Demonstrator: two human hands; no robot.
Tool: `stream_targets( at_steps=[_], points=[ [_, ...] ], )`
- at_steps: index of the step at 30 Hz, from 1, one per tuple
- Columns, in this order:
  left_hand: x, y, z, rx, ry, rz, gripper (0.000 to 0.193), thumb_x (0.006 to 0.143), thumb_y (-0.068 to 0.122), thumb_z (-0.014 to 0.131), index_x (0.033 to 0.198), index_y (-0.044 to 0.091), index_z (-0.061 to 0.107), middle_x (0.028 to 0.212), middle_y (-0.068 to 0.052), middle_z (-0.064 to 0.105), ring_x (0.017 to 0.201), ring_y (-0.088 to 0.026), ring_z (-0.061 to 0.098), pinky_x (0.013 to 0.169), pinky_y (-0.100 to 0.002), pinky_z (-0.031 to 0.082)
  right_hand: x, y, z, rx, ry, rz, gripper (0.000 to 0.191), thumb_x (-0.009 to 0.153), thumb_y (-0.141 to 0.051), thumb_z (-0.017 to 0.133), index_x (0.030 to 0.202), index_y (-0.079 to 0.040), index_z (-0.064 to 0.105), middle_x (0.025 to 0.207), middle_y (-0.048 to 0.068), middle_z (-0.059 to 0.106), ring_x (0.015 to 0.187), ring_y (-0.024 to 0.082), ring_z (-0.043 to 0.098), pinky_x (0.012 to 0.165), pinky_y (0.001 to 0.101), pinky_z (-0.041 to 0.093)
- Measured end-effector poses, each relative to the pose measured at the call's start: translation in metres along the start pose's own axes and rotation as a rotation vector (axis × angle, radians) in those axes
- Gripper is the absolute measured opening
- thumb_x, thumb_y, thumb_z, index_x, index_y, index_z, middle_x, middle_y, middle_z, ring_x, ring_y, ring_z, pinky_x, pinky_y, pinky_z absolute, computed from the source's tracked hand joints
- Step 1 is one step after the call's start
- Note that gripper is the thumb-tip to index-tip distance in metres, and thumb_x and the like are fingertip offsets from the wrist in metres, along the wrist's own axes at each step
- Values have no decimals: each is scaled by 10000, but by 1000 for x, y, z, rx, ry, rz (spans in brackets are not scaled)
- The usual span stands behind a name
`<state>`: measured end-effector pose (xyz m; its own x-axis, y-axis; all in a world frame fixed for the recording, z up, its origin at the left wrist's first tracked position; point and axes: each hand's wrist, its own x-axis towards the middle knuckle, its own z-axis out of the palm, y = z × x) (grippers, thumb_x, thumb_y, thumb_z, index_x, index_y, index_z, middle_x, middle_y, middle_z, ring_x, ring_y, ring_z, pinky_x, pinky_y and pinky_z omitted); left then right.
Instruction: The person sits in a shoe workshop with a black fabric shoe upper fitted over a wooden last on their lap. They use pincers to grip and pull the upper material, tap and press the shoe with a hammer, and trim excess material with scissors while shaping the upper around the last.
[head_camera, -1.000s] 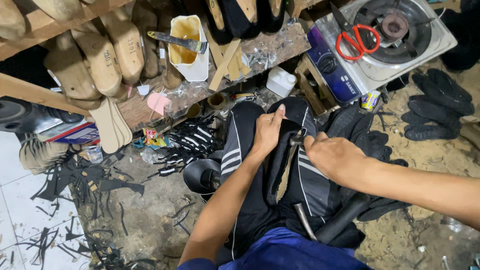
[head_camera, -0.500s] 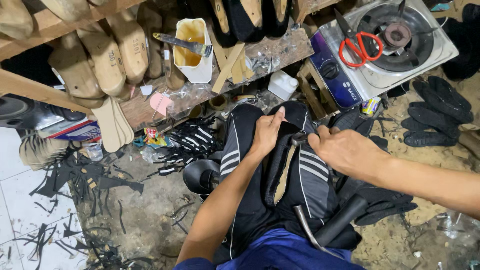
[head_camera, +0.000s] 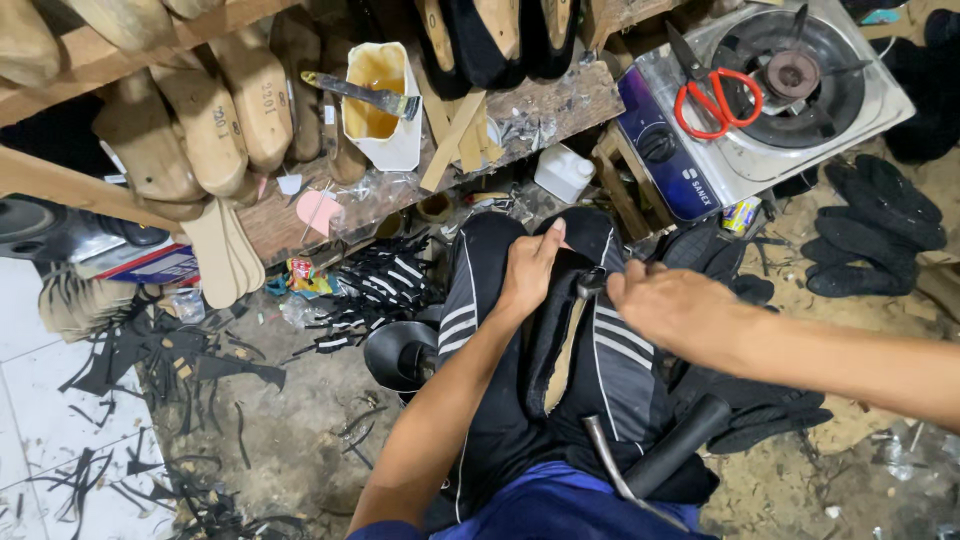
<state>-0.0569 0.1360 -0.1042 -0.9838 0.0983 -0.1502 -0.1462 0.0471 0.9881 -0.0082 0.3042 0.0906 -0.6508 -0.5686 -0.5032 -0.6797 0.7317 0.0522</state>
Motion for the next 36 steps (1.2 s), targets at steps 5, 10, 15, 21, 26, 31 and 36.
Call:
stream_targets(
  at_steps=[5, 10, 15, 21, 26, 31, 36],
  points=[
    [0, -1, 3, -26, -41, -34, 605, 1029, 477, 545, 760, -31, 734, 517, 9, 485, 504, -77, 433, 485, -309, 363, -13, 13, -6, 90, 63, -13, 300, 802, -17, 599, 1091, 34, 536, 991, 256, 658, 850, 372, 733, 682, 438, 605],
    [0, 1, 10, 9, -51, -81, 609, 1029, 474, 560, 743, -40, 715, 510, 7, 459, 499, -80, 421, 479, -313, 358, -8, 13, 6, 193, -57, 38, 332, 792, -11, 614, 1099, 62, 513, 955, 244, 679, 900, 378, 725, 743, 431, 599],
    [0, 2, 4, -6, -38, -32, 617, 1026, 481, 534, 755, -31, 746, 508, 5, 513, 497, -74, 473, 500, -296, 398, 12, 13, 14, 199, -116, 34, 301, 801, 7, 610, 1079, 89, 529, 949, 269, 698, 933, 387, 725, 774, 431, 602],
    [2, 7, 3, -30, -48, -25, 615, 1033, 475, 539, 765, -40, 741, 509, 6, 489, 507, -73, 450, 494, -294, 378, 0, 22, 4, 156, -22, -47, 268, 815, 9, 617, 1058, 70, 524, 1008, 276, 658, 885, 389, 730, 743, 442, 595],
    [1, 9, 4, -132, -114, -83, 614, 1045, 466, 536, 747, -33, 733, 536, 39, 477, 505, -67, 409, 487, -288, 345, -11, 28, 5, 308, 11, -2, 343, 833, -72, 668, 1127, 19, 519, 1049, 261, 661, 879, 403, 718, 722, 460, 586],
    [2, 4, 12, -61, -94, -118, 605, 1035, 456, 538, 736, -27, 745, 505, 34, 448, 474, -69, 397, 461, -287, 324, -1, 29, 22, 420, -46, -5, 571, 719, -28, 702, 1239, 66, 486, 955, 234, 712, 949, 392, 703, 797, 461, 564],
    [2, -2, 9, -83, -79, -86, 613, 1057, 452, 524, 754, -35, 740, 525, 26, 466, 501, -70, 412, 485, -285, 338, 12, 30, 31, 399, -84, -35, 327, 792, -46, 663, 1075, 58, 536, 893, 223, 714, 973, 379, 703, 818, 453, 564]
  ],
)
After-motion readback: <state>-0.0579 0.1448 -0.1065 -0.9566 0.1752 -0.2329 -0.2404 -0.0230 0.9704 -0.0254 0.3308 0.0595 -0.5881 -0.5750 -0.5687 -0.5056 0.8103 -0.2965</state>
